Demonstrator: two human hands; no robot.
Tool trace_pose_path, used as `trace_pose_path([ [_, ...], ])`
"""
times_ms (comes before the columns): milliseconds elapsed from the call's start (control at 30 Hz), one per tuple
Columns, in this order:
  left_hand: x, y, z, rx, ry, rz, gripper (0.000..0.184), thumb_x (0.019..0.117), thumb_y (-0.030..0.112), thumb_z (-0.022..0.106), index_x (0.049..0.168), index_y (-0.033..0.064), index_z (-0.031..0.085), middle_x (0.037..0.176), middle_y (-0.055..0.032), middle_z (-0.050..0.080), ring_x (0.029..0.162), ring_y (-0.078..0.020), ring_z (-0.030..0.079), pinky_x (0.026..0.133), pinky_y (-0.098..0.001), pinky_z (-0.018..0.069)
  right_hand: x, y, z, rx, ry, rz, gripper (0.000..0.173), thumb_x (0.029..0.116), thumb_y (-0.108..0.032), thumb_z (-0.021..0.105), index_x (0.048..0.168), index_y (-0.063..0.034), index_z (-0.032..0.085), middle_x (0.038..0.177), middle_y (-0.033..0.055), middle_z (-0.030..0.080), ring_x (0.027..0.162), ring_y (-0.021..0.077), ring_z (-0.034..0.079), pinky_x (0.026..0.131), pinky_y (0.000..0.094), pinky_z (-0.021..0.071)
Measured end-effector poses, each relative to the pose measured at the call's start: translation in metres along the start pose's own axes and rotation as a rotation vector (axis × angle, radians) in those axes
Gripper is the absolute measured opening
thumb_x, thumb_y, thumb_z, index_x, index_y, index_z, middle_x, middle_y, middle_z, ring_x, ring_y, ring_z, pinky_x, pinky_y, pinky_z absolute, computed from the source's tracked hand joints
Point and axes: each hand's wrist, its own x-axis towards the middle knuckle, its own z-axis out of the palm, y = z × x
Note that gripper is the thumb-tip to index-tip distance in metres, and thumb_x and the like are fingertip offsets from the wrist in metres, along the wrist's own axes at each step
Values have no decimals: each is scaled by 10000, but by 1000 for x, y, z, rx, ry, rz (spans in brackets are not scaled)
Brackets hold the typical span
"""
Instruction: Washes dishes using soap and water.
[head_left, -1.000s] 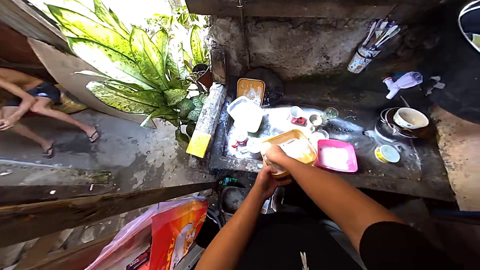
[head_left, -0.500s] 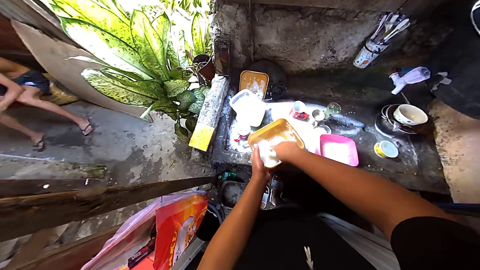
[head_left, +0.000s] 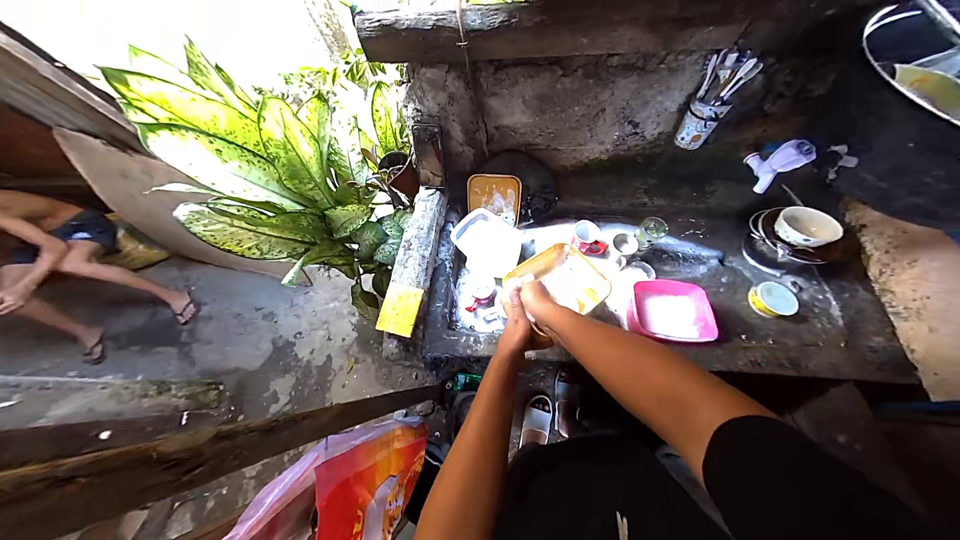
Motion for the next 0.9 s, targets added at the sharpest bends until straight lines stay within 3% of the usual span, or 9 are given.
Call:
trace_pose_path([
  [67, 3, 9, -6, -39, 52, 44, 851, 1023, 699, 39, 1559, 115, 348, 1194, -276, 661, 904, -379, 711, 725, -546, 608, -12, -12, -4, -238, -93, -71, 418, 1085, -255, 455, 1262, 75, 642, 1353, 275, 613, 1309, 382, 570, 1100, 553, 433],
  [200, 19, 21, -4, -89, 219, 272, 683, 1096, 573, 237, 1657, 224, 63, 1573, -206, 408, 1288, -367, 568, 926, -596, 557, -17, -12, -28, -483, -270, -324, 408, 1106, -196, 389, 1313, 94, 589, 1323, 312, 608, 1283, 426, 578, 1088, 591, 433],
  [300, 23, 35, -1, 60, 376, 475, 623, 1121, 378, 330, 1652, 127, 124, 1640, -194, 321, 1442, -310, 441, 1129, -523, 436, -7, 11, -51, -718, -435, -554, 390, 1043, -98, 524, 1380, 98, 530, 1310, 340, 603, 1255, 491, 578, 1062, 672, 421],
  [400, 13, 44, 3, 233, 415, 550, 565, 1094, 278, 373, 1608, 68, 264, 1532, -219, 468, 1370, -299, 519, 1113, -503, 445, -1, 28, -85, -878, -396, -496, 478, 979, -58, 622, 1426, 60, 501, 1303, 335, 607, 1245, 506, 582, 1035, 696, 438],
  [500, 5, 51, 9, 429, 422, 520, 592, 993, 301, 478, 1546, 108, 394, 1261, -196, 665, 1112, -312, 671, 908, -557, 544, 13, 47, -121, -1078, -243, -551, 404, 961, -12, 588, 1364, 13, 573, 1250, 286, 642, 1220, 480, 596, 1024, 672, 452],
  [600, 7, 51, 19, 551, 453, 496, 676, 932, 344, 570, 1548, 134, 384, 1167, -181, 704, 1007, -326, 707, 832, -582, 567, 29, 86, -139, -963, 170, -767, 267, 985, -3, 539, 1218, 1, 669, 1182, 241, 690, 1179, 429, 640, 1051, 618, 463],
  [700, 10, 49, 44, 752, 619, 620, 718, 874, 283, 618, 1538, 121, 399, 1230, -185, 678, 963, -352, 710, 769, -587, 570, 16, 97, -158, -490, 513, -395, 439, 1002, -146, 608, 1408, 15, 559, 1252, 247, 670, 1219, 412, 624, 1094, 566, 457],
  [767, 12, 42, 56, 982, 685, 742, 760, 841, 220, 667, 1546, 102, 409, 1353, -205, 609, 1032, -368, 694, 792, -579, 576, 16, 124, -174, -193, 688, -158, 485, 964, -176, 665, 1371, 33, 505, 1105, 295, 688, 1052, 478, 683, 908, 649, 540],
  [900, 29, 29, 60, 1286, 676, 1102, 775, 714, 73, 773, 1434, -32, 507, 1235, -297, 624, 1119, -447, 640, 925, -572, 538, 25, 211, -210, -204, 658, 10, 477, 949, -182, 684, 1348, 30, 531, 1105, 301, 684, 1043, 485, 683, 879, 669, 536],
])
